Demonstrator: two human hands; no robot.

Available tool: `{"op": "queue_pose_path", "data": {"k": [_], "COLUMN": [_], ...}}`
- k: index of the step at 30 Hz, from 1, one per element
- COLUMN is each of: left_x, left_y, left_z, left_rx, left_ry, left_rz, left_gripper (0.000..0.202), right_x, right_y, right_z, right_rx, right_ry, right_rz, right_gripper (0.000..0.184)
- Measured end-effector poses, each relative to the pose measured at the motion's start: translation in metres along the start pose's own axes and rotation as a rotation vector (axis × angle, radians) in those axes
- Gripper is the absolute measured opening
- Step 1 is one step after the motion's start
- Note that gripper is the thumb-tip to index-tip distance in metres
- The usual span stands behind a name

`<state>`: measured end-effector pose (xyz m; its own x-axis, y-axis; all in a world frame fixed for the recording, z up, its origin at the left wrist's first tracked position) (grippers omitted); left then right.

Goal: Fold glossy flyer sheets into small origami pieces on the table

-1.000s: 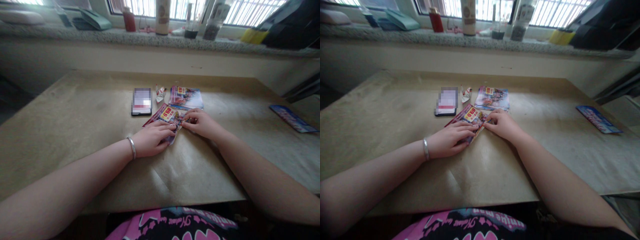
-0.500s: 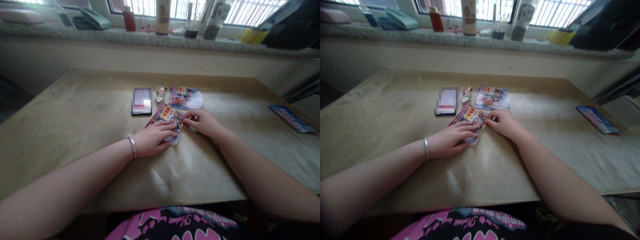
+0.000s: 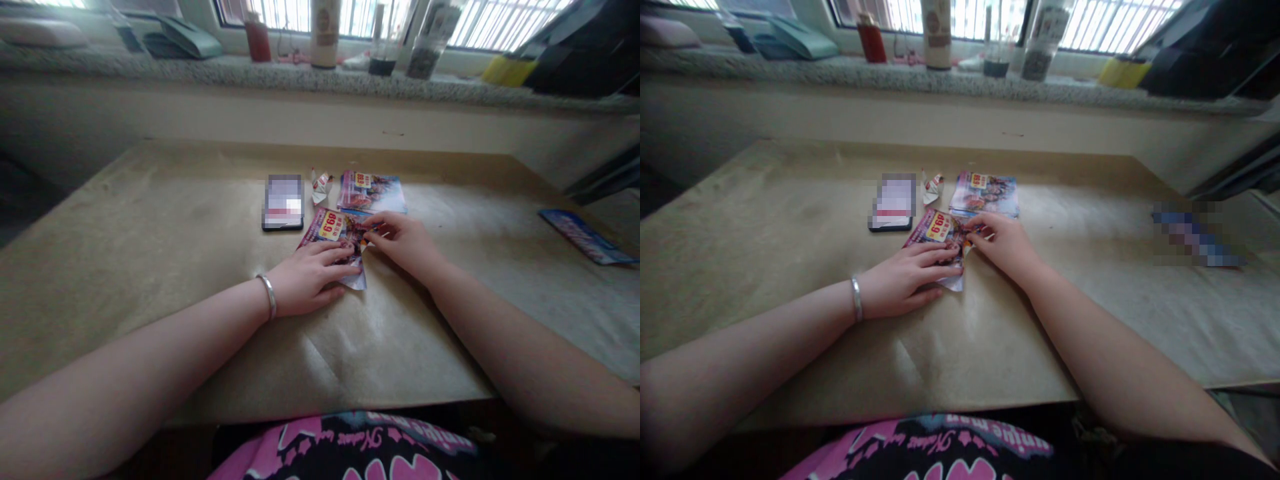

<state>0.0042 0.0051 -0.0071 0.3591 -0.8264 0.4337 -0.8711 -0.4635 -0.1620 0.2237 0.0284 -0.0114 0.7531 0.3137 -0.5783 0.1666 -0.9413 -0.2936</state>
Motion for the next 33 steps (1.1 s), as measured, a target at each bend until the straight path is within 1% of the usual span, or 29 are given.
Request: {"op": "queue_pose_path", "data": {"k": [1, 4, 5, 6, 9, 11, 13, 15, 20, 27, 33], "left_x": [0.0, 0.0, 0.0, 0.001, 0.001, 0.0, 0.0, -0.001, -0.002, -0.001, 0.002], "left_y": [0.0, 0.001, 0.001, 0.001, 0.001, 0.001, 0.0, 0.0, 0.0, 0.0, -0.001], "left_z": [0.0, 0.0, 0.0, 0.0, 0.0, 0.0, 0.001, 0.001, 0.003, 0.002, -0.001], "left_rx": [0.005, 0.006, 0.003, -0.001, -0.01, -0.019, -0.029, -0.036, -0.039, -0.025, -0.036], "left_ry": [0.0, 0.001, -0.003, -0.007, -0.016, -0.013, -0.015, -0.02, -0.015, -0.029, -0.036], "left_rz": [-0.002, -0.017, -0.024, -0.029, -0.037, -0.042, -0.046, -0.051, -0.052, -0.055, -0.066], "left_gripper": [0.041, 0.042, 0.042, 0.042, 0.043, 0.043, 0.045, 0.048, 0.049, 0.049, 0.048], "right_x": [0.0, -0.001, -0.002, -0.003, -0.004, -0.003, -0.002, -0.001, -0.001, -0.01, -0.012], "right_y": [0.0, 0.001, 0.002, 0.002, 0.002, 0.002, 0.001, 0.002, 0.003, 0.006, 0.007], "right_z": [0.001, 0.003, 0.003, 0.003, 0.004, 0.006, 0.007, 0.009, 0.009, 0.008, 0.004], "right_rx": [0.009, 0.053, 0.054, 0.044, -0.003, -0.026, -0.064, -0.093, -0.071, -0.01, 0.086], "right_ry": [-0.028, -0.102, -0.127, -0.152, -0.223, -0.26, -0.275, -0.269, -0.261, -0.243, -0.09], "right_rz": [0.027, 0.083, 0.101, 0.122, 0.193, 0.24, 0.286, 0.313, 0.3, 0.282, 0.201], "right_gripper": [0.021, 0.044, 0.047, 0.047, 0.034, 0.029, 0.029, 0.034, 0.039, 0.044, 0.04]}}
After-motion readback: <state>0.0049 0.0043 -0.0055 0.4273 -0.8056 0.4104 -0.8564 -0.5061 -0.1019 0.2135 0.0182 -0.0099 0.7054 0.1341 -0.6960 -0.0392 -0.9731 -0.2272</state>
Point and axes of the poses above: each hand's wrist, its own y-axis away from the middle knuckle, its own z-axis out of the palm, x = y × z, the point moved 1 cm from there along -y, towards the middle knuckle, and after that the axes turned 12 degrees about y, right-handed, at the moved point
